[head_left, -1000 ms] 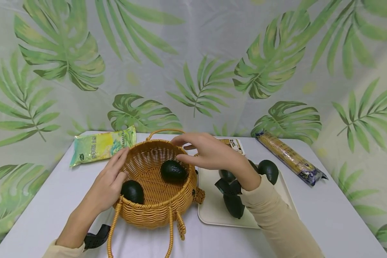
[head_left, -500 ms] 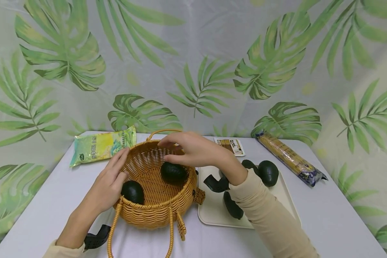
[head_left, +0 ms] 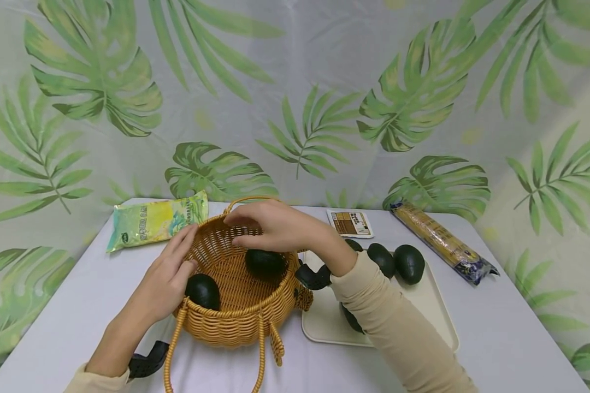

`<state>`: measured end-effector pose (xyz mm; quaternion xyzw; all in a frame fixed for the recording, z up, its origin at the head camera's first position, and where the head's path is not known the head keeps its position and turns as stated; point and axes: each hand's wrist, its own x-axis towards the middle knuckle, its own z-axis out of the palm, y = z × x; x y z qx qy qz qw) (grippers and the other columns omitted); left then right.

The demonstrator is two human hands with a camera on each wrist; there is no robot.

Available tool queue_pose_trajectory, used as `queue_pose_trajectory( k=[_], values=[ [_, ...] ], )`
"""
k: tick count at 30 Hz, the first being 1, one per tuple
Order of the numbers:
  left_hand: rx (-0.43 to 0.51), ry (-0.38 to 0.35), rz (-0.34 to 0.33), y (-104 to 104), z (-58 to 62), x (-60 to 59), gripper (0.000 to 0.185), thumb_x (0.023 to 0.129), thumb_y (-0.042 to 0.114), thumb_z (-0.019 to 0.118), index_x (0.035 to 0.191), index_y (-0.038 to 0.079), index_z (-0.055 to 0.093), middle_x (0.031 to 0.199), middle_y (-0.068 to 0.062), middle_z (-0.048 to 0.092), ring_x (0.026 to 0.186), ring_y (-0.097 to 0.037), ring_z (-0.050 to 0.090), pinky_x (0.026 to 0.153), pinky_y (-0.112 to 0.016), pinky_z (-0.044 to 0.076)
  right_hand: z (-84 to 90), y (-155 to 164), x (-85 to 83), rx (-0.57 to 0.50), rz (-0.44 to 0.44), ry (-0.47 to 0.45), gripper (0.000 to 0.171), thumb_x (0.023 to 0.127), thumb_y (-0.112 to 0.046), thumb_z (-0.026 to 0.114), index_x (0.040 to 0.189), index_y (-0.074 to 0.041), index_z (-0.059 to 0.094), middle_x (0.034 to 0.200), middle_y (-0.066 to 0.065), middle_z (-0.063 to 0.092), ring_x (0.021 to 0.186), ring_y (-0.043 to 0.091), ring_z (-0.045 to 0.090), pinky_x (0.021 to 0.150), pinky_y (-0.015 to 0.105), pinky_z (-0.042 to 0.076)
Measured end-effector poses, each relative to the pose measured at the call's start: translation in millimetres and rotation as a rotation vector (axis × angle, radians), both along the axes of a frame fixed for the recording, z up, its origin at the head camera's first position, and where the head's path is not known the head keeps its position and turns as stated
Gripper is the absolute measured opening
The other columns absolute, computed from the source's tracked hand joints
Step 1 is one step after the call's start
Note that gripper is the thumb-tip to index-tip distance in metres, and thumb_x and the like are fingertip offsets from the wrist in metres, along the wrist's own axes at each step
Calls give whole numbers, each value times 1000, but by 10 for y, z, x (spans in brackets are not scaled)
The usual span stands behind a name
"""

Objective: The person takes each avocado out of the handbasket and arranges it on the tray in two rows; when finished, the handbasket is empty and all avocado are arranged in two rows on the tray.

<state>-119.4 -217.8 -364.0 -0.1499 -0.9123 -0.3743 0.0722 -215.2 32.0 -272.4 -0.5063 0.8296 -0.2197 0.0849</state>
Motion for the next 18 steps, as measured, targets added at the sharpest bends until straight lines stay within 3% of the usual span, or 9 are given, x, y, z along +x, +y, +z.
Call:
queue_pose_trajectory(
  k=[4,11,18],
  values=[
    [1,-6,-2,-3,5,-2,61,109,15,37,166,8,17,171,-16,17,157,-41,18,117,-68,25,-26,-92,-30,10,17,-20,42,103,-28,65,141,-10,61,137,2,67,120,12,65,101,25,51],
    [-3,2,-1,-13,-5,-2,60,109,15,37,166,8,18,171,-16,18,156,-43,19,116,-70,26,-54,-264,-77,66,60,-69,49,103,-28,65,145,-6,58,141,6,64,126,19,63,105,30,50],
    [-7,18,-6,-12,-21,-19,60,109,14,36,166,10,17,171,-14,19,156,-42,21,115,-69,27,-81,-387,-132,89,97,-94,49,103,-26,66,145,-5,57,140,7,65,124,16,64,103,24,49]
  ],
)
